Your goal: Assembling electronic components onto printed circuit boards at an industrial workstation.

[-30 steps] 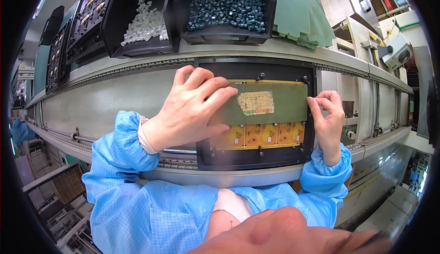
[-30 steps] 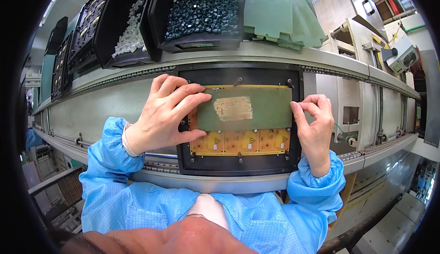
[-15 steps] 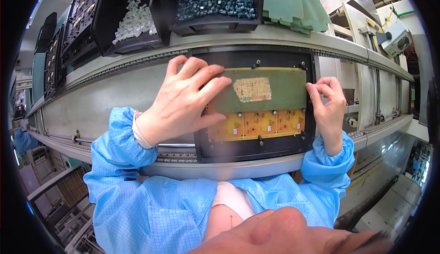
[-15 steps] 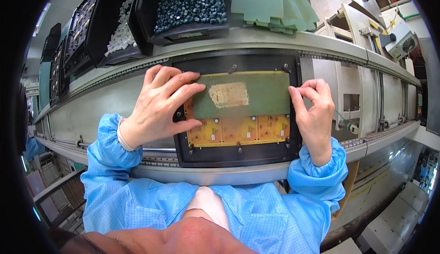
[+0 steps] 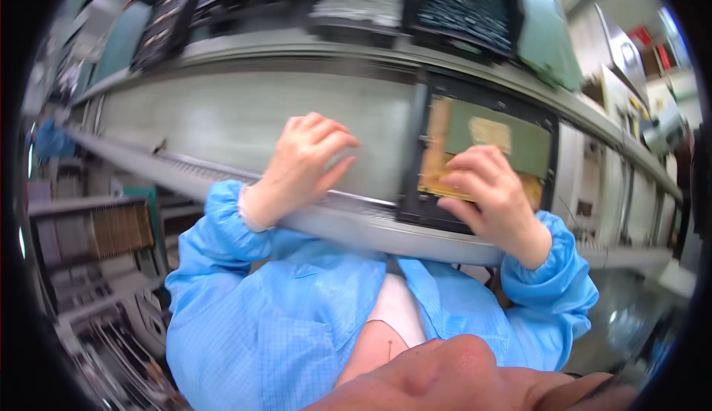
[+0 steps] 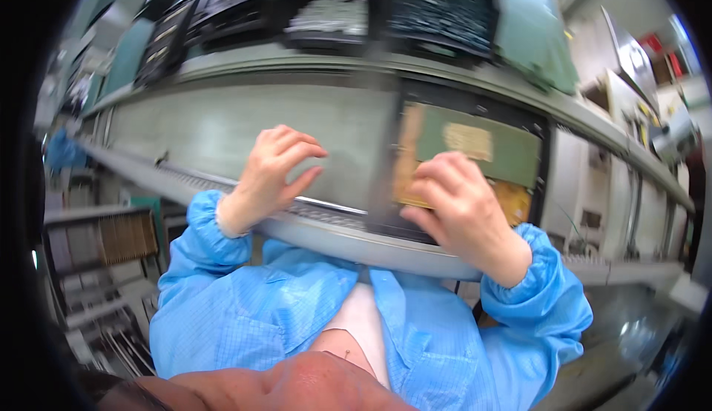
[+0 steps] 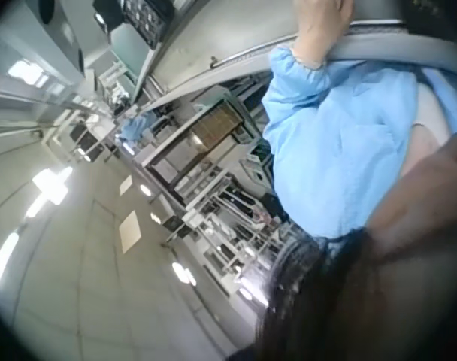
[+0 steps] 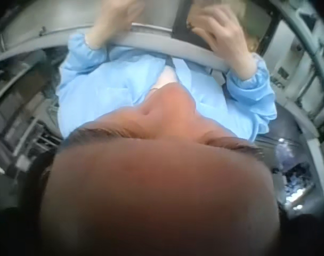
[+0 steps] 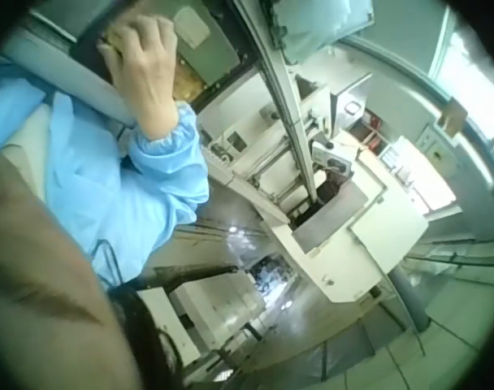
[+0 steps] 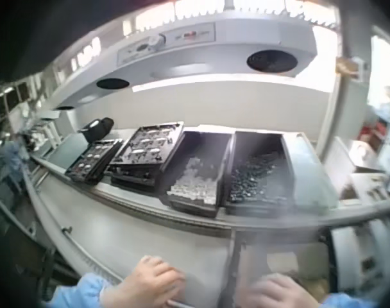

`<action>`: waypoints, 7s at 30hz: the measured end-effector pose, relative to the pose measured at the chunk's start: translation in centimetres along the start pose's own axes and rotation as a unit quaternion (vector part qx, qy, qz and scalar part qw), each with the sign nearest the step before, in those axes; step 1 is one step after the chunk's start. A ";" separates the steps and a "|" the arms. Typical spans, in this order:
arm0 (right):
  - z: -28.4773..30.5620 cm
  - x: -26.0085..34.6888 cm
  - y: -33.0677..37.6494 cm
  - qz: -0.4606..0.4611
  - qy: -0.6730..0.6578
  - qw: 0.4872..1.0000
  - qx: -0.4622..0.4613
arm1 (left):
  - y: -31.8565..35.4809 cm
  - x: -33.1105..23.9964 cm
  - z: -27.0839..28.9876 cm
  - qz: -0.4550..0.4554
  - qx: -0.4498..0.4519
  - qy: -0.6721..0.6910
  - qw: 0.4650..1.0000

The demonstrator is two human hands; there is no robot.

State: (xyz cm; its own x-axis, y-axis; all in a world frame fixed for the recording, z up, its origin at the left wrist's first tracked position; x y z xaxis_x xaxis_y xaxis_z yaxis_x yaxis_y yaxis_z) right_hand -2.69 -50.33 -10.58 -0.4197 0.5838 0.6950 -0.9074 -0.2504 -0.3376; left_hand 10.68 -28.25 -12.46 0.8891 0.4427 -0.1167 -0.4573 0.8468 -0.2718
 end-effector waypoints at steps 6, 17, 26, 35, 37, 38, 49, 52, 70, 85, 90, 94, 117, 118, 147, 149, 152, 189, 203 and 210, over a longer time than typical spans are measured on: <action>-6.1 2.9 -2.6 0.086 0.037 0.979 0.180 | 8.7 3.2 3.5 0.118 -0.094 -0.057 0.987; -3.7 0.2 -1.4 -0.024 0.112 0.975 0.188 | 38.5 23.4 15.6 0.507 -0.307 -0.427 0.683; 0.9 -5.6 6.3 -0.104 0.286 0.941 0.146 | 43.4 28.4 15.9 0.541 -0.351 -0.367 0.670; 3.3 -4.4 7.5 -0.246 0.324 0.901 0.152 | 17.1 44.2 6.4 0.552 -0.307 0.254 0.732; 2.6 -2.5 7.6 -0.184 0.244 0.943 0.131 | 12.8 45.0 5.3 0.557 -0.333 0.396 0.649; 2.2 -1.0 7.6 -0.177 0.249 0.943 0.132 | 10.8 45.0 5.0 0.581 -0.342 0.417 0.610; -1.0 3.6 2.7 -0.164 0.192 0.961 0.113 | 14.0 51.4 1.6 0.461 -0.457 0.544 0.532; -2.4 3.7 -0.1 -0.113 0.193 0.964 0.144 | 18.8 41.3 8.4 0.405 -0.468 0.545 0.566; -11.4 1.6 -12.6 -0.093 -0.456 0.885 0.014 | 24.9 13.2 6.7 0.285 -0.300 0.579 0.702; -1.0 5.3 -2.0 0.174 0.102 0.973 -0.111 | 5.9 10.7 8.6 -0.062 -0.271 0.094 0.956; -0.3 5.6 -0.7 0.130 0.044 0.983 -0.125 | 5.5 11.6 7.3 -0.004 -0.194 0.231 0.953; -1.9 0.4 1.4 -0.147 -0.221 0.951 -0.162 | 2.9 12.4 9.8 0.099 -0.223 0.368 0.897; -7.5 -1.6 5.3 -0.120 -0.528 0.795 -0.274 | 11.2 6.7 3.5 0.125 -0.048 0.785 0.605; -5.4 -0.7 4.4 -0.122 -0.600 0.727 -0.311 | 11.4 8.2 3.7 0.122 -0.032 0.777 0.617; -8.1 -5.4 7.0 -0.443 -0.474 0.719 -0.248 | -0.2 16.9 -8.1 0.356 0.094 0.587 0.721; -7.2 -4.5 6.9 -0.447 -0.458 0.724 -0.259 | -0.3 16.5 -8.3 0.363 0.108 0.564 0.734; -6.8 -5.1 7.5 -0.437 -0.480 0.714 -0.263 | -0.9 16.2 -8.8 0.348 0.099 0.575 0.734; 1.0 1.5 -2.9 -0.152 0.007 0.973 -0.176 | 47.8 29.0 23.3 0.482 -0.005 -0.677 0.557; -9.6 7.8 -7.9 -0.098 -0.373 0.923 -0.003 | 20.8 4.0 15.3 0.161 -0.253 -0.585 0.754; -12.4 7.1 -7.1 -0.104 -0.614 0.729 -0.284 | 7.9 -4.4 9.4 -0.084 -0.335 -0.407 0.845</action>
State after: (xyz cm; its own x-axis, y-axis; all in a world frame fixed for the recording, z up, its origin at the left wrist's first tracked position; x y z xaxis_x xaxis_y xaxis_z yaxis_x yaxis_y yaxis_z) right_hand 1.01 -34.82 -11.10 -0.2951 -0.6553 0.6953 -0.9446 0.3095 -0.1091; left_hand 2.92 -20.74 -5.10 0.5056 0.6207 0.5993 0.0315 0.6809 -0.7317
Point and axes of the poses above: each hand's wrist, its own y-axis away from the middle knuckle, its own z-axis out of the back of the hand, x = y × z, the point moved 5 cm from there along -y, towards the middle knuckle, and after that the axes turned 14 degrees about -y, right-handed, at the moved point
